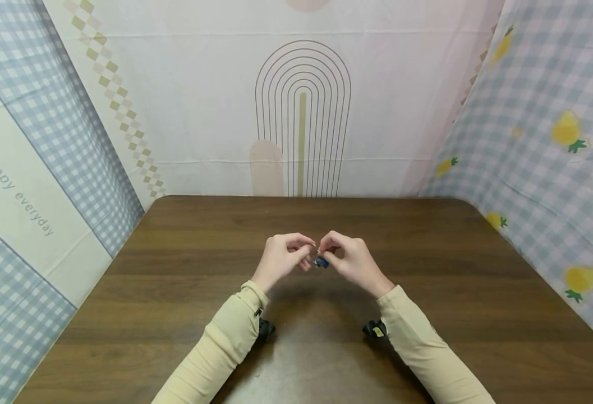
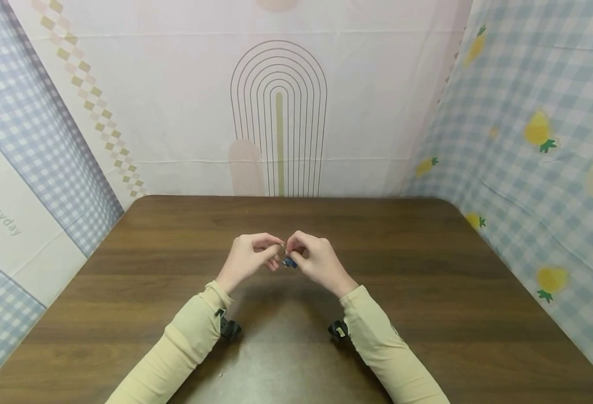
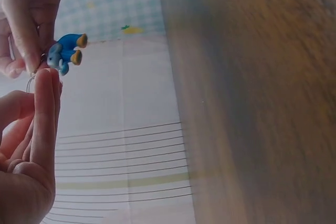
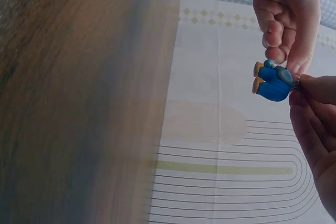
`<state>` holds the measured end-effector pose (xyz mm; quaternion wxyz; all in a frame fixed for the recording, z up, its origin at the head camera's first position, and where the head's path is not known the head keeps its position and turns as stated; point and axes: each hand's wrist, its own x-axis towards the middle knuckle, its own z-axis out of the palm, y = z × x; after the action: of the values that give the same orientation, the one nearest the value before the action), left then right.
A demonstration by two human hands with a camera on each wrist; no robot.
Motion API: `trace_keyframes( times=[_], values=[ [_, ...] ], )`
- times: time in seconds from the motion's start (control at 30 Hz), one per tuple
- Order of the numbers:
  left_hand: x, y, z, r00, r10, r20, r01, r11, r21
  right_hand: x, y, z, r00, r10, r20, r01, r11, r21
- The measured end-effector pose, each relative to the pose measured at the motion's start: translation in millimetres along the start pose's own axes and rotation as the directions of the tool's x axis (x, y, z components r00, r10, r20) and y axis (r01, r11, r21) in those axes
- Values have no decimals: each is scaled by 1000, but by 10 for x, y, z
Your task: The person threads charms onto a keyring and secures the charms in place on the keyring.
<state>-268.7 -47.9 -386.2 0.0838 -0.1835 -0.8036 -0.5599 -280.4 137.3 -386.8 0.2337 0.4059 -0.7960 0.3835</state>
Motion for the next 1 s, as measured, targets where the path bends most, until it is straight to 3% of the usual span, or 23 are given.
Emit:
trace_keyframes(
  times=[0.27, 0.4, 0.5, 0.7, 0.8, 0.9, 1.0],
  values=[
    [28, -27, -12, 999, -37, 3, 37, 984, -173, 3, 3, -3, 999, 49, -9, -49, 999, -15],
    [36, -25, -10, 997, -60, 43, 69, 960, -272, 4, 15, -3, 997, 67, -44, -69, 996, -48],
    [42, -27, -10, 994, -73, 85, 96, 942, -320, 0, 33, -2, 996, 37, -75, -44, 994, -97],
    [43, -36, -14, 982, -126, 143, 165, 936, -311, -10, 65, -1, 991, -101, -83, 86, 983, -162],
    [38, -53, -19, 972, -126, 197, 178, 944, -278, -13, 75, 11, 983, -170, -70, 156, 972, -175],
    [33, -62, -21, 963, -108, 248, 172, 951, -257, -15, 72, 16, 981, -182, -67, 168, 971, -171],
    [31, -60, -24, 960, -79, 268, 148, 957, -249, -17, 65, 12, 989, -133, -67, 122, 982, -146]
  ],
)
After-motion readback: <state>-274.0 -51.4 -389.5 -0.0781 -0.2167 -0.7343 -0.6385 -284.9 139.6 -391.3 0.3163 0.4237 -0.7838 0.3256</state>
